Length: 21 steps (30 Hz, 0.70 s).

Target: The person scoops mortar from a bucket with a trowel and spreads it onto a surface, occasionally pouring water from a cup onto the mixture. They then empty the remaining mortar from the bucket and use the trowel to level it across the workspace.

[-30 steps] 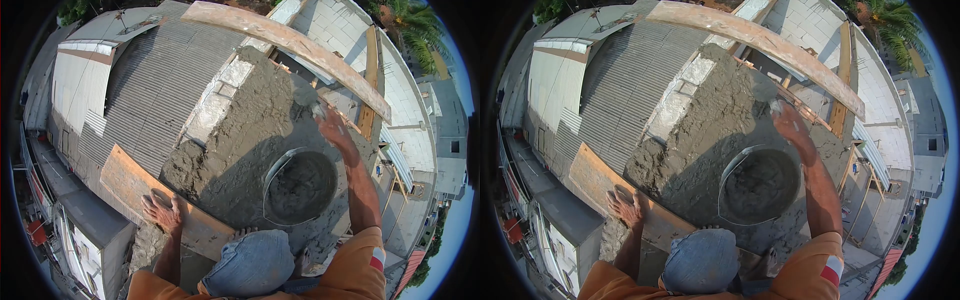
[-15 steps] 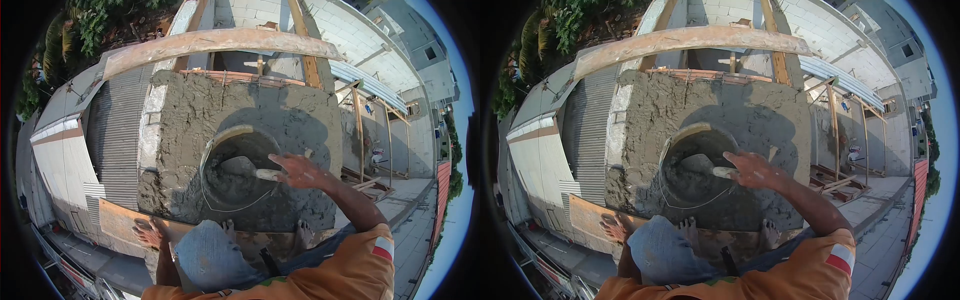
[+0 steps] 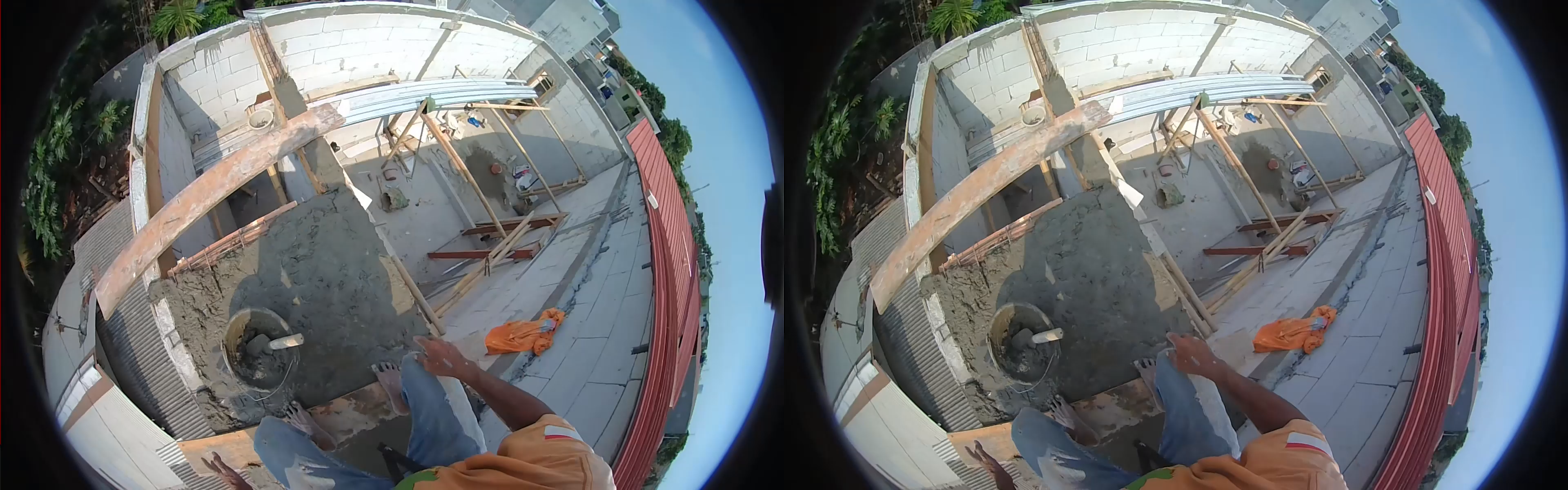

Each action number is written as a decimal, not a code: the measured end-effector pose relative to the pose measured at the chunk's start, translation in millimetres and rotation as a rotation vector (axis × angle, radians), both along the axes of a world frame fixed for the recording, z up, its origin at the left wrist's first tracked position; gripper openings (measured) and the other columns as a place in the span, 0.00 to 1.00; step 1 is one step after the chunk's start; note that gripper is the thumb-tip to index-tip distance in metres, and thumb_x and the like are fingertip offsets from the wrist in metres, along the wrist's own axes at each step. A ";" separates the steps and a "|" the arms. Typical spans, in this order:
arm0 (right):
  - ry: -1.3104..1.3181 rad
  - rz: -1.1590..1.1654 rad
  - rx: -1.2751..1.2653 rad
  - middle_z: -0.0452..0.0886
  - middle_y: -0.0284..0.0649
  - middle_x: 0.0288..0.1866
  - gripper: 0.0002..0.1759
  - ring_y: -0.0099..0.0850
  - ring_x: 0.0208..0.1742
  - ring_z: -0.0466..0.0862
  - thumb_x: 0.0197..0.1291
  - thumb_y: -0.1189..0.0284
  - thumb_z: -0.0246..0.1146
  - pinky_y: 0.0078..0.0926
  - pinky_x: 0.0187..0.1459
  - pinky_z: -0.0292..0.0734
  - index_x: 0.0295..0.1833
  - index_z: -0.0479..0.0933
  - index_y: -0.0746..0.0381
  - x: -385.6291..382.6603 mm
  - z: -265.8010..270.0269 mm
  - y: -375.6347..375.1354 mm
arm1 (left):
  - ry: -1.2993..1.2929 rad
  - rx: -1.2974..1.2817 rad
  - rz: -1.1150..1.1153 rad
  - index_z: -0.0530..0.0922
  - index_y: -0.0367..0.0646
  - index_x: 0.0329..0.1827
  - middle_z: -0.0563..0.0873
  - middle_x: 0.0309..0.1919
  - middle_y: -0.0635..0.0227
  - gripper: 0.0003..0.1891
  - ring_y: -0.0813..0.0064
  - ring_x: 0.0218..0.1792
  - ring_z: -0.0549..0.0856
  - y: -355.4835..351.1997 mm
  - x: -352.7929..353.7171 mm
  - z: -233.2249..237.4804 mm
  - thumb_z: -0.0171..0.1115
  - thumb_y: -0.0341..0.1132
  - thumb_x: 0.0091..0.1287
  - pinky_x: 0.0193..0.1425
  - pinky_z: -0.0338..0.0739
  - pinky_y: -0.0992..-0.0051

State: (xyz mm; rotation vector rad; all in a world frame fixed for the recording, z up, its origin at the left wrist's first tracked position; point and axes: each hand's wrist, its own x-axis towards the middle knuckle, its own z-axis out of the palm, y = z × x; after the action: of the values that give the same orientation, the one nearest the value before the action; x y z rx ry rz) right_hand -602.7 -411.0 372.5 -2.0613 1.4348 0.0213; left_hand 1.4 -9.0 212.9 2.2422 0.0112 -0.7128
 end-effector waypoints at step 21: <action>0.010 -1.169 0.032 0.77 0.57 0.53 0.32 0.57 0.46 0.82 0.64 0.65 0.60 0.50 0.48 0.80 0.70 0.63 0.66 -99.3 393.5 238.0 | 0.299 0.187 -0.947 0.55 0.55 0.78 0.65 0.73 0.57 0.36 0.51 0.66 0.72 -319.0 -137.4 419.8 0.50 0.60 0.71 0.67 0.63 0.47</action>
State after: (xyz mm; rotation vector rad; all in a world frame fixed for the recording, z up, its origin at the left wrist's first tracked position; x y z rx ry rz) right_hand -701.9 -173.1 766.0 -0.9328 2.3817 -0.4100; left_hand -136.0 -328.0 632.8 2.2265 -0.9160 -1.5820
